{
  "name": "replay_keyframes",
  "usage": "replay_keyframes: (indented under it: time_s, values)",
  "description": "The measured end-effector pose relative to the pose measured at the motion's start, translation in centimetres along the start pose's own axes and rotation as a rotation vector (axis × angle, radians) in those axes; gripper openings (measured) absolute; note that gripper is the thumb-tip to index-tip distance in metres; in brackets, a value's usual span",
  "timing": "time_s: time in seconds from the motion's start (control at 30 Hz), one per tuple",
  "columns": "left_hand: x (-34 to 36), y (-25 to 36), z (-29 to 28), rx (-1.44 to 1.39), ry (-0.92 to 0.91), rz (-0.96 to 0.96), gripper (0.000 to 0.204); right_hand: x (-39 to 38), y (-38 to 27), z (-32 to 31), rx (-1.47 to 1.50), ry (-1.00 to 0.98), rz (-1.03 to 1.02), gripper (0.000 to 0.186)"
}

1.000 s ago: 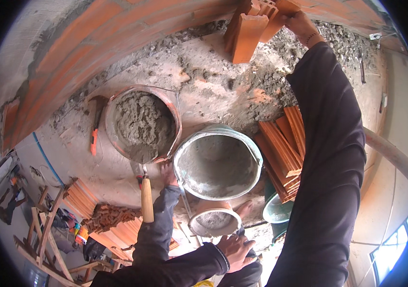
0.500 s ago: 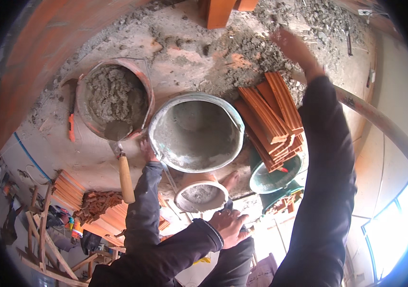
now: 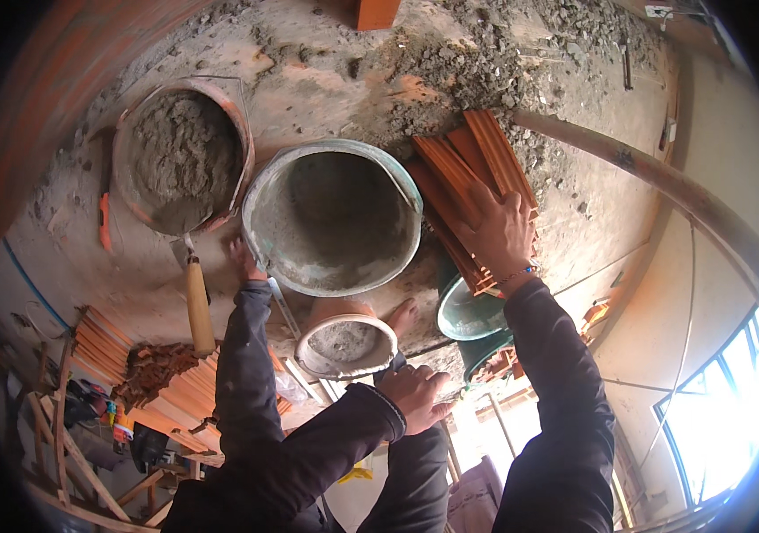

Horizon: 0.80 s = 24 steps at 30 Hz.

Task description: The person applies mortar to a tile using a trowel, places it on a wall, and then taps it into place with a hammer. They then use the trowel and a brush to clean and finish the joints between the tiles.

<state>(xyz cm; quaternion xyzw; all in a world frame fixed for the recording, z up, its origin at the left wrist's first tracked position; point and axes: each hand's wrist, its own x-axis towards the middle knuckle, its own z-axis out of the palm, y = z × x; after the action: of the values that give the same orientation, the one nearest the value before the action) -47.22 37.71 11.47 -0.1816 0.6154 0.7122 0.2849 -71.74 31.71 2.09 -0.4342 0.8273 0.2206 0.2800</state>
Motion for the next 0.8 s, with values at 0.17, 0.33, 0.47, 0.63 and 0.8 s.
replay_keyframes:
  time_s: [0.17,0.33,0.47,0.63,0.8]
  values:
    - [0.4,-0.6,0.5,-0.034,-0.004,0.001,0.052,-0.9,1.5,1.9,0.09,0.21,-0.048,0.06]
    - [0.8,-1.4,1.3,-0.025,0.037,0.006,0.053,-0.3,2.7,4.7,0.22,0.338,-0.04,0.059]
    - [1.6,-1.8,1.6,-0.049,0.039,0.024,0.055,-0.8,2.9,4.8,0.226,0.382,-0.127,0.059]
    - [2.3,-2.1,2.5,-0.086,0.099,0.058,0.055,-0.3,5.5,3.0,0.222,0.361,-0.227,0.057]
    - [2.4,-2.0,2.5,-0.089,0.057,0.011,0.055,5.3,8.5,0.6,0.354,0.248,0.184,0.062]
